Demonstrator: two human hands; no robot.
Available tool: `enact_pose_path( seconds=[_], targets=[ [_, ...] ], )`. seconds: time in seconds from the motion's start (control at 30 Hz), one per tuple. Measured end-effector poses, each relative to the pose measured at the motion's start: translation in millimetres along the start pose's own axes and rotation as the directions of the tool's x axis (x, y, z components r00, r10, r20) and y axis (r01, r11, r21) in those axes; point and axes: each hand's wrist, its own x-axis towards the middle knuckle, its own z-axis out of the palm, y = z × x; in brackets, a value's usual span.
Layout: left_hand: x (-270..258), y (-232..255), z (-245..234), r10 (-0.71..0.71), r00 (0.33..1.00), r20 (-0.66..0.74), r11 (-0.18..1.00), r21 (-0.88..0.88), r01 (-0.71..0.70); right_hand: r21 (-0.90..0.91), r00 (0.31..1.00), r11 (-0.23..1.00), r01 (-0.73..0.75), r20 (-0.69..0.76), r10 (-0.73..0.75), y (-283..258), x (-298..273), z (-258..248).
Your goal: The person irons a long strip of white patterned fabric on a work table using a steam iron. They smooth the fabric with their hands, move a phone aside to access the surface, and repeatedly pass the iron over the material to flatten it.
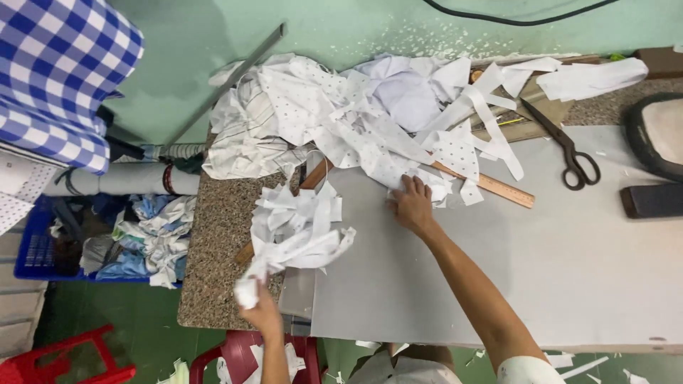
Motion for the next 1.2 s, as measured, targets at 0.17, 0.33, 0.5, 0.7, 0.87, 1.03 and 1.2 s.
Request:
enact_pose_path(
  seconds=[0.17,0.33,0.5,0.7,0.87,1.03,1.2],
  targets=[
    [7.8,112.0,7.9,-0.159,0.936,0.313,0.981,0.159,0.114,-0.08,0.992,0.99,0.114,-0.046,-0.118,-3.9,-7.8,1.3],
    [-46.1,106.7,52.5,-0.461,0.749,0.476,0.684,0.729,-0.042,-0.048,0.93,0.974,0.221,-0.291,-0.225,1.2,-67.2,-90.1],
    [-104.7,73.8,107.2,0.271,0.705,0.655,0.699,0.369,-0.612,0.093,0.628,0.869,0.485,-0.73,-0.272,64.5,-185.3,-202.3],
    [-174.6,89.2,186.3,0.554,0.569,0.608,0.56,0.235,-0.795,0.368,0.455,0.906,0.208,-0.857,0.244,286.0,-318.3,-216.1],
    [-269.5,107.4,250.1,0.555,0.493,0.67,0.509,0.196,-0.838,-0.009,0.527,0.767,-0.641,-0.732,0.431,473.6,-392.9,-163.3],
    [-346.8,119.4,289.0,0.498,0.355,0.791,0.482,0.088,-0.872,-0.204,0.685,0.889,-0.409,-0.713,0.151,468.9,-355.8,-128.2],
    [-375.2,128.3,305.4,0.328,0.237,0.915,0.497,0.047,-0.867,0.07,0.945,0.98,-0.186,-0.261,0.198,386.6,-262.8,-94.3]
  ],
)
